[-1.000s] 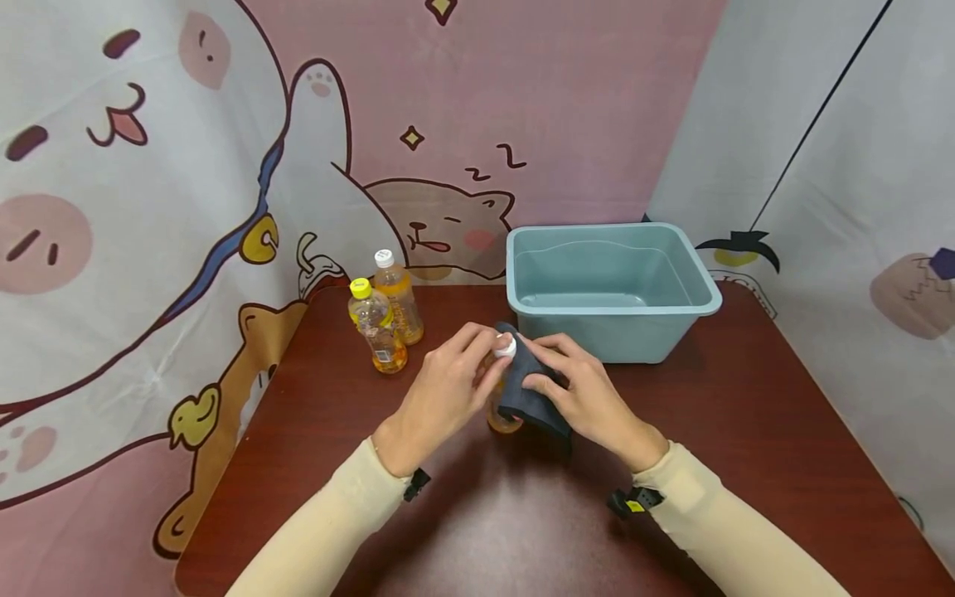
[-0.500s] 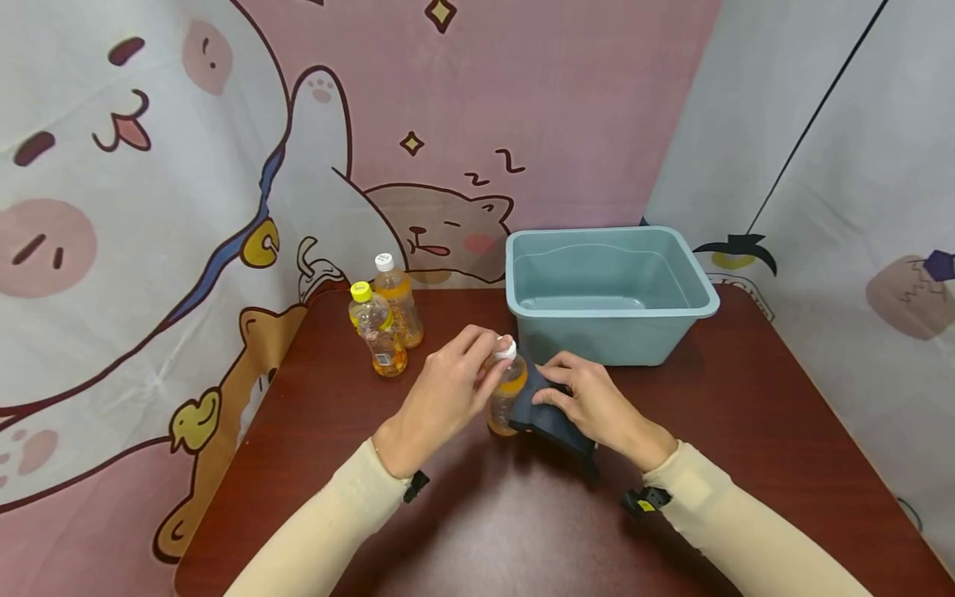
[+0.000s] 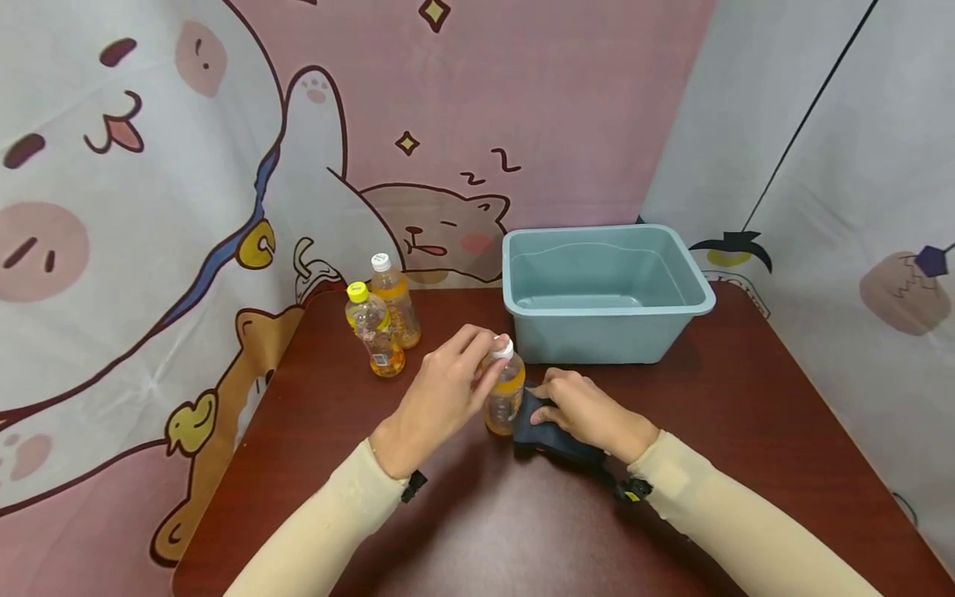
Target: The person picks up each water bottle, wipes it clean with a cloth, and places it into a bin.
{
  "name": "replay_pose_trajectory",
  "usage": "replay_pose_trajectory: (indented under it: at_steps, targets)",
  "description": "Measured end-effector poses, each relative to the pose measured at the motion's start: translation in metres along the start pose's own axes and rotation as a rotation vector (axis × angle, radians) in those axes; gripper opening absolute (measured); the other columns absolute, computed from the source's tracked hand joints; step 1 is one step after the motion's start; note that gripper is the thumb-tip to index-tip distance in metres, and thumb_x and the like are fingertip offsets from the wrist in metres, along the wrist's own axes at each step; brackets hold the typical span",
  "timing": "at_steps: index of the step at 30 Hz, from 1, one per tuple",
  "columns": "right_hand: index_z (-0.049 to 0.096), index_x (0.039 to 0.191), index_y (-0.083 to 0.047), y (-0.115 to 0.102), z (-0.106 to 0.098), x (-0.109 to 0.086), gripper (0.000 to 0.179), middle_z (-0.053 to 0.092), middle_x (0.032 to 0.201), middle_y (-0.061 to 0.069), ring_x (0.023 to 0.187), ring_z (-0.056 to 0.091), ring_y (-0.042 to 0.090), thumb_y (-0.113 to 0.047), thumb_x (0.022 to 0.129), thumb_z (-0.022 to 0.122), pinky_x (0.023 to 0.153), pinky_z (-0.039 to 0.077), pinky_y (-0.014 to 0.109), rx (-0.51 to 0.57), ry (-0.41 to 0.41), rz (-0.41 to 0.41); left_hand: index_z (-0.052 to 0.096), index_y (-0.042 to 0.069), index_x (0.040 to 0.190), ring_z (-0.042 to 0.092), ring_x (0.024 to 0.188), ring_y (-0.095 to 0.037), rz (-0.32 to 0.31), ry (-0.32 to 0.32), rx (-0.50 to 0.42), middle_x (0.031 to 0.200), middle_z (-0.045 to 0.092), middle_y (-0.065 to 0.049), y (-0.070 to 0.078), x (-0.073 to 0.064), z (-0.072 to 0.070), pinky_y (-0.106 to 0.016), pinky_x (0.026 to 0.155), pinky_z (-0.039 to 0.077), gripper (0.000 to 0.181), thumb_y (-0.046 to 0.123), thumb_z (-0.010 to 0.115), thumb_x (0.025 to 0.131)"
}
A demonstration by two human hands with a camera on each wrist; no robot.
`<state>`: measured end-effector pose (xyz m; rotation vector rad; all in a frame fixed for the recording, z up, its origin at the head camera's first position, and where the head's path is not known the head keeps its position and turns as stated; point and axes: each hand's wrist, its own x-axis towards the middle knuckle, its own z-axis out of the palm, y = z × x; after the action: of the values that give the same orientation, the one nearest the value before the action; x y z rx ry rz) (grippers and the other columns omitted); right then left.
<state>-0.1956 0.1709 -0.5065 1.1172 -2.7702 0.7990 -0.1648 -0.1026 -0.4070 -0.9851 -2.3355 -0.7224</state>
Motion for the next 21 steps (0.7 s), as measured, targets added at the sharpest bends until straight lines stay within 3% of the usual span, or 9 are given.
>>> replay_pose_trajectory:
  at_steps: [1,5,10,16,21]
  targets:
    - [0.09,0.128,-0.011,-0.01,-0.005,0.001,0.031,0.074,0.099,0.002,0.085,0.071,0.011,-0.03,0.104,0.09,0.072,0.065,0.03,-0.032,-0.029,0.036,0.072,0.007,0.126,0.075,0.082,-0.018,0.002,0.0,0.001,0.118,0.071,-0.008,0.0,0.0,0.0,-0.023,0.074,0.068,0.024,0.017,0.086,0.108]
    - [0.09,0.125,-0.008,-0.019,-0.006,0.004,0.028,0.074,0.099,0.002,0.085,0.073,0.012,-0.023,0.102,0.092,0.074,0.065,0.03,-0.096,-0.068,0.082,0.073,0.007,0.127,0.075,0.083,-0.018,0.0,-0.014,0.002,0.118,0.071,-0.007,-0.001,0.0,-0.002,-0.023,0.074,0.068,0.022,0.018,0.084,0.111]
    - [0.09,0.126,-0.008,-0.018,-0.007,0.002,0.027,0.074,0.1,0.001,0.086,0.071,0.01,-0.021,0.102,0.092,0.076,0.063,0.028,-0.075,-0.064,0.082,0.073,0.007,0.127,0.076,0.086,-0.019,-0.013,-0.035,-0.007,0.118,0.071,-0.008,0.0,-0.001,-0.002,-0.024,0.077,0.069,0.022,0.018,0.083,0.111]
    - [0.089,0.129,-0.008,-0.023,-0.013,-0.001,0.031,0.08,0.11,0.005,0.095,0.076,0.015,-0.021,0.101,0.093,0.082,0.065,0.031,-0.022,0.014,0.096,0.073,0.007,0.128,0.074,0.087,-0.014,-0.009,-0.038,-0.004,0.119,0.071,-0.008,0.0,-0.002,-0.001,-0.023,0.079,0.069,0.024,0.017,0.085,0.11]
    - [0.086,0.135,-0.004,-0.033,-0.024,-0.001,0.036,0.079,0.114,0.004,0.094,0.072,0.011,-0.018,0.103,0.091,0.079,0.062,0.028,0.036,0.096,0.111,0.073,0.007,0.128,0.079,0.092,-0.02,-0.004,-0.036,-0.011,0.12,0.071,-0.009,-0.001,0.0,-0.002,-0.026,0.082,0.072,0.025,0.016,0.086,0.109]
